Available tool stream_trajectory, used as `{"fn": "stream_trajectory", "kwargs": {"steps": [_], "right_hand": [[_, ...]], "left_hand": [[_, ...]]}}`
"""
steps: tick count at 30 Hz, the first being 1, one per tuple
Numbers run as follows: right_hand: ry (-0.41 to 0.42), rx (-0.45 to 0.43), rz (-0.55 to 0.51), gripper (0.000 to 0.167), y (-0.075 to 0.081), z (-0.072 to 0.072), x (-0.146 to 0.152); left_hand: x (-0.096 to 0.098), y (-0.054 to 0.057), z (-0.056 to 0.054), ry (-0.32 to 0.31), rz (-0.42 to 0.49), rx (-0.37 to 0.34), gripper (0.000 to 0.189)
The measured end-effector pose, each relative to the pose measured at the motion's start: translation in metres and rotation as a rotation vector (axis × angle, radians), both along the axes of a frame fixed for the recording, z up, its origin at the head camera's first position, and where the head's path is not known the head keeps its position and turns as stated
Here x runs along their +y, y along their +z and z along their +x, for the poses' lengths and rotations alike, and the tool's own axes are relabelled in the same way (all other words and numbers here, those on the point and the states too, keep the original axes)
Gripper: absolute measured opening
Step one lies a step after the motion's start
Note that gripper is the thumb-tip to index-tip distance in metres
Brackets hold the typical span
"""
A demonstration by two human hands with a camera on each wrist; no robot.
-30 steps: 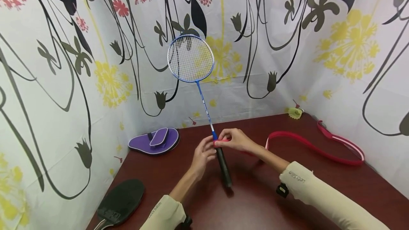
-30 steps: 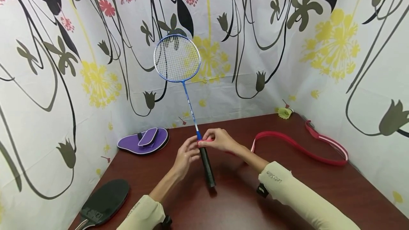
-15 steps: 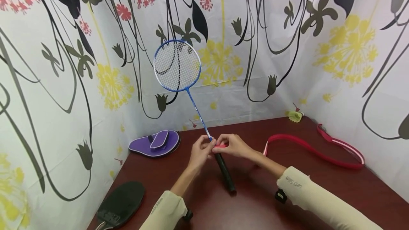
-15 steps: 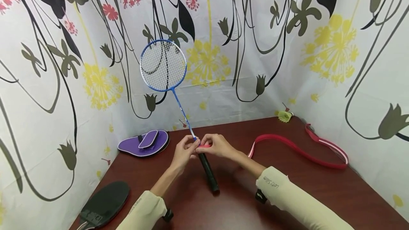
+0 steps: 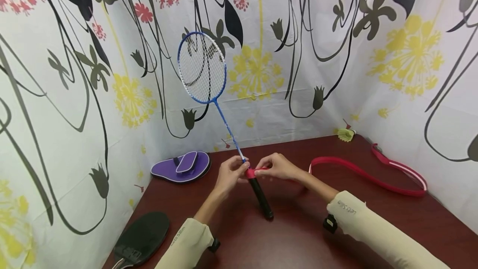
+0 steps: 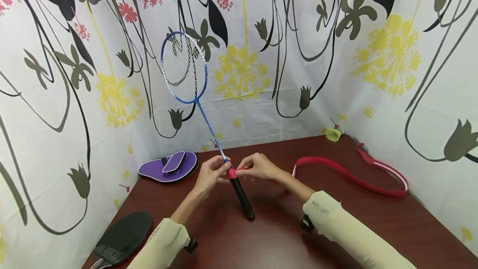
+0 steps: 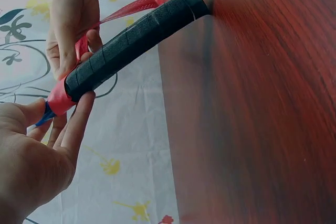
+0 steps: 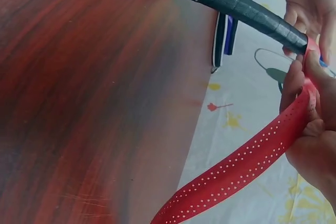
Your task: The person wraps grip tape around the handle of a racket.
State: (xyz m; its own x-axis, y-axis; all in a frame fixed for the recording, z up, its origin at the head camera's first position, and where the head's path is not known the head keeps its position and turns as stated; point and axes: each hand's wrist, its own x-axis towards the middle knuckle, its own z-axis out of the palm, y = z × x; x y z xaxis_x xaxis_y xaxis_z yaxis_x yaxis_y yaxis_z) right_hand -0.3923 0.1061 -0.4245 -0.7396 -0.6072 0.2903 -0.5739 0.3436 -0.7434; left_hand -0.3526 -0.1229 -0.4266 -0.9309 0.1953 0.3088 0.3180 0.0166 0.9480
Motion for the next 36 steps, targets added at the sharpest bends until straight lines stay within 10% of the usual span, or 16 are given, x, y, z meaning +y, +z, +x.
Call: {"fn": "stream_trajectory", "kwargs": {"steps": [15, 23, 36], "right_hand": [[0.002, 0.100, 0.059, 0.011, 0.005, -0.002, -0.010], [-0.035, 0.180, 0.062, 0.014, 0.003, -0.004, -0.018], [-0.105, 0.282, 0.091, 0.019, 0.002, -0.001, -0.025]], "left_hand": [[-0.004, 0.006, -0.003, -0.056, -0.141, 0.085, 0.032], [-0.003, 0.007, -0.005, -0.061, -0.036, 0.077, 0.031], [0.001, 0.003, -0.006, 0.149, -0.057, 0.102, 0.029]]}}
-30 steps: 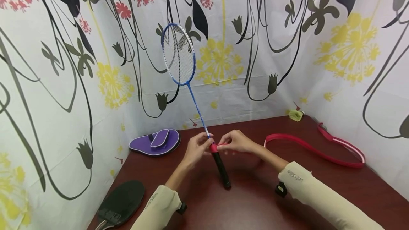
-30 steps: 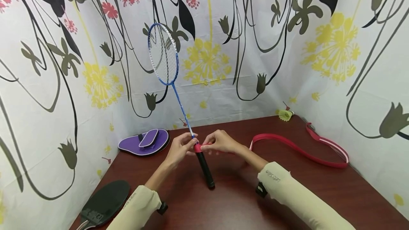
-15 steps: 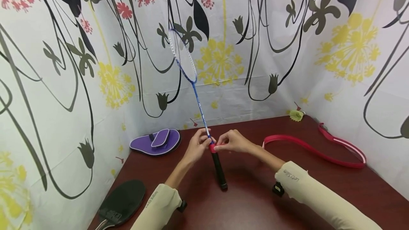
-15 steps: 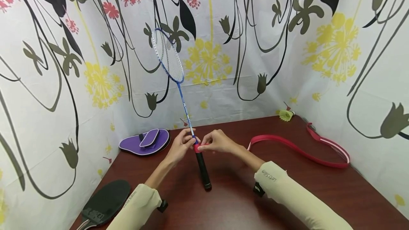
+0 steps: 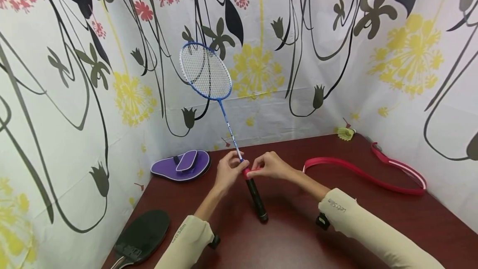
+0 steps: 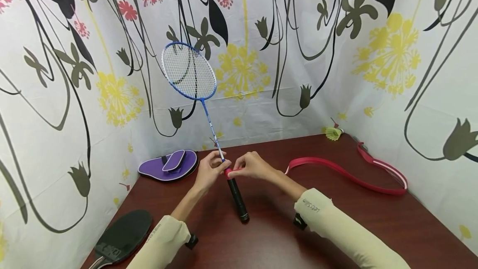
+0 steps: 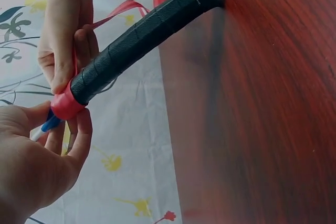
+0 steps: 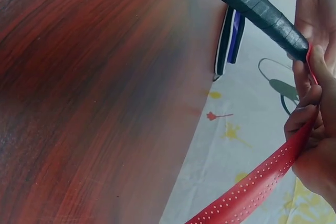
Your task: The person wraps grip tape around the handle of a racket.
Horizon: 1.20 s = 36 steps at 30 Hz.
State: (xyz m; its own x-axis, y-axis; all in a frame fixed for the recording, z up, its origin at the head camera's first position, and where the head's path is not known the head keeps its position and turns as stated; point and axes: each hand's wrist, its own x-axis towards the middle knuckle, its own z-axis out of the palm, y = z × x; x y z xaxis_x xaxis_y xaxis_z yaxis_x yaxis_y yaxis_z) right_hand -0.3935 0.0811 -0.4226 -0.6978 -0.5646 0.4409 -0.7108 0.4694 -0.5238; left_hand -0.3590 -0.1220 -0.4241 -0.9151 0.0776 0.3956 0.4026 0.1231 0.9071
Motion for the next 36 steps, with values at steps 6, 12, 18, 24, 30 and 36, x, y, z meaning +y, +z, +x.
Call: {"fn": "stream_trajectory", "kwargs": {"steps": [6, 12, 18, 24, 30, 36], "right_hand": [[0.041, -0.039, -0.006, 0.020, 0.0053, 0.0024, -0.0014], [0.096, -0.076, -0.010, 0.017, 0.0071, 0.0044, -0.0017], [0.122, -0.129, -0.020, 0.014, 0.0065, 0.0059, -0.0017], [0.161, -0.201, -0.041, 0.015, 0.0062, 0.0061, 0.0015], [0.198, -0.249, -0.029, 0.011, 0.0082, 0.0019, 0.0064], [0.192, -0.216, -0.026, 0.014, 0.0077, -0.0016, 0.0049]], "left_hand": [[-0.0044, 0.0037, 0.0012, 0.025, -0.026, 0.026, 0.029], [-0.0062, 0.0045, 0.0010, 0.023, -0.044, 0.031, 0.035], [-0.0059, 0.0058, 0.0019, -0.013, -0.078, 0.065, 0.041], [-0.0052, 0.0063, 0.0027, -0.054, -0.071, 0.070, 0.044], [-0.0049, 0.0087, 0.0032, -0.066, -0.096, 0.096, 0.043], [-0.0071, 0.0096, 0.0053, -0.096, -0.089, 0.085, 0.045]]}}
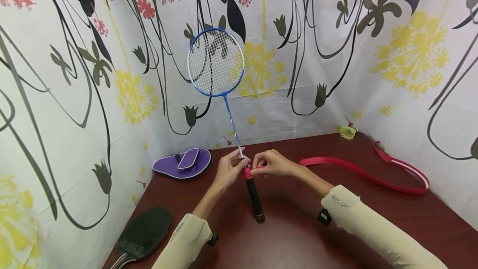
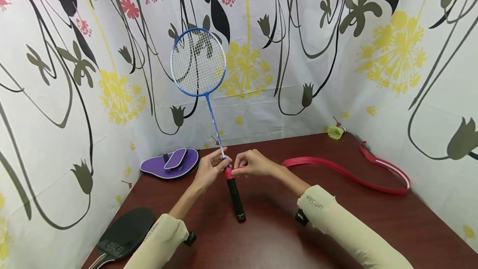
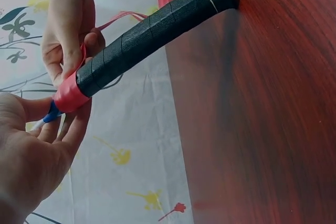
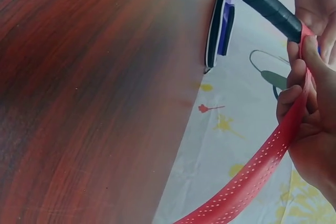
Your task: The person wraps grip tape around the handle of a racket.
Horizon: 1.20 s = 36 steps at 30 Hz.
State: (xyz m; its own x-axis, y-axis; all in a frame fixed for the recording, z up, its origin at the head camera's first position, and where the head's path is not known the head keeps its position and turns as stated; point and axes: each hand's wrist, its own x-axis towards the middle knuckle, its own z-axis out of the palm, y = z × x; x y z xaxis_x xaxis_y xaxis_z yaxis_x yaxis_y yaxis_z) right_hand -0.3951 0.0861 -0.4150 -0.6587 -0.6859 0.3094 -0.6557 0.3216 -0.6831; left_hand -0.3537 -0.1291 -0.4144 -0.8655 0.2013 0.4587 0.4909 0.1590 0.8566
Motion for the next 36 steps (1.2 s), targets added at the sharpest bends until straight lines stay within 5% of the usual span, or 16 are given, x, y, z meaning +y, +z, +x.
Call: {"fn": "stream_trajectory", "kwargs": {"steps": [7, 13, 21, 26, 31, 36], "right_hand": [[-0.018, 0.013, -0.023, 0.019, -0.001, 0.000, -0.004], [-0.026, -0.045, -0.008, 0.025, -0.003, -0.004, -0.009], [0.026, -0.070, 0.082, 0.017, -0.001, -0.005, -0.015], [0.059, -0.019, 0.105, 0.018, 0.002, -0.003, -0.017], [0.010, 0.050, 0.122, 0.023, 0.000, -0.002, -0.019], [-0.047, 0.111, 0.114, 0.030, -0.003, -0.002, -0.022]], "left_hand": [[-0.004, -0.003, 0.000, -0.109, 0.110, -0.035, 0.060], [-0.009, -0.006, -0.002, -0.111, 0.152, -0.069, 0.054], [-0.013, -0.010, -0.006, -0.214, 0.203, -0.055, 0.050], [-0.011, -0.009, -0.006, -0.122, 0.209, -0.036, 0.053], [-0.005, -0.007, -0.003, 0.022, 0.182, -0.043, 0.049], [0.000, -0.010, -0.004, 0.090, 0.139, -0.035, 0.051]]}}
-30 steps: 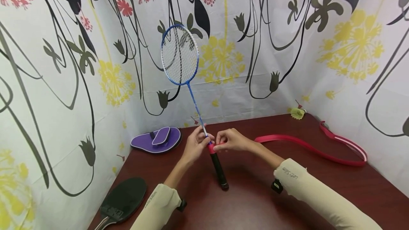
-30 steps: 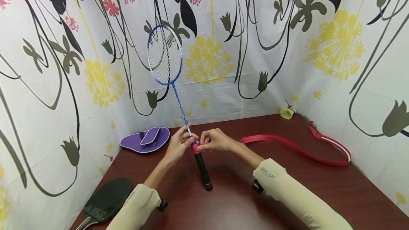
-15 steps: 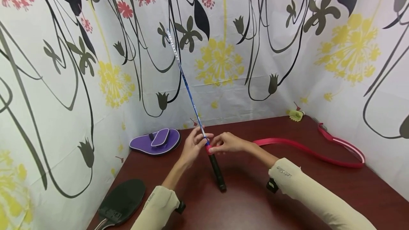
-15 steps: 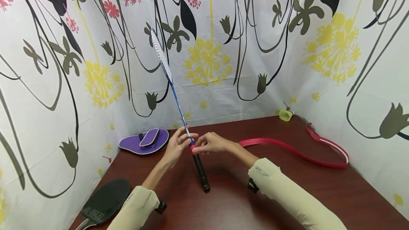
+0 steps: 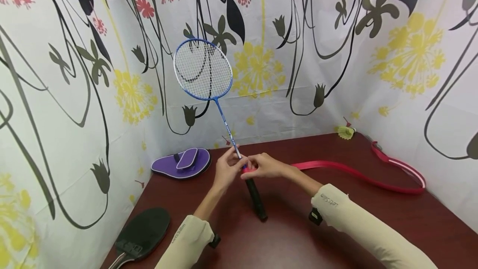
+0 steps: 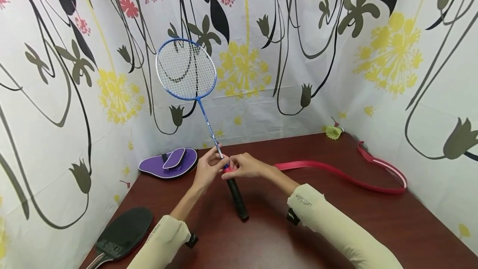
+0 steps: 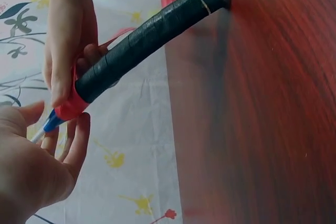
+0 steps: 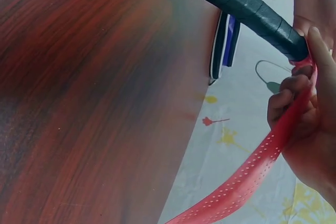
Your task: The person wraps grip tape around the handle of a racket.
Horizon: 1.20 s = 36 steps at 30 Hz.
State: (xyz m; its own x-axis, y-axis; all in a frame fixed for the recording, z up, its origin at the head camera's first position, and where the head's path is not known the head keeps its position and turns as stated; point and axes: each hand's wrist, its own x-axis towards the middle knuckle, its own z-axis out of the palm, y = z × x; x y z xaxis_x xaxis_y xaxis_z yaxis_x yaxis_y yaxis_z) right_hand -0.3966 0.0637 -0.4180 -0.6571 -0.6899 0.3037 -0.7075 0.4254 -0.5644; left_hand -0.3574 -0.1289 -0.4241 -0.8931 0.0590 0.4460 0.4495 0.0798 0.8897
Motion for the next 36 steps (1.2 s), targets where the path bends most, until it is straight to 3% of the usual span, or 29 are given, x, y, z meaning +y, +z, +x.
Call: {"fn": "stream_trajectory", "kwargs": {"steps": [6, 14, 20, 25, 30, 36], "right_hand": [[-0.037, 0.016, -0.001, 0.034, -0.003, -0.001, 0.006], [0.108, 0.017, 0.002, 0.006, 0.002, -0.004, 0.034], [0.126, -0.021, -0.013, 0.011, 0.002, -0.007, 0.042], [0.114, -0.051, -0.003, 0.018, 0.001, -0.010, 0.041], [0.142, -0.079, 0.012, 0.026, -0.001, -0.011, 0.036], [0.183, -0.143, 0.027, 0.024, -0.002, -0.009, 0.030]], "left_hand": [[0.005, -0.004, -0.001, -0.012, 0.066, -0.010, 0.055], [0.001, -0.008, 0.001, -0.063, 0.181, -0.073, 0.057], [0.003, -0.010, 0.003, -0.106, 0.200, -0.078, 0.061], [0.004, -0.010, 0.004, -0.109, 0.209, -0.049, 0.062], [0.004, -0.010, 0.003, -0.128, 0.237, -0.066, 0.065], [0.000, -0.009, 0.002, -0.183, 0.227, -0.080, 0.064]]}}
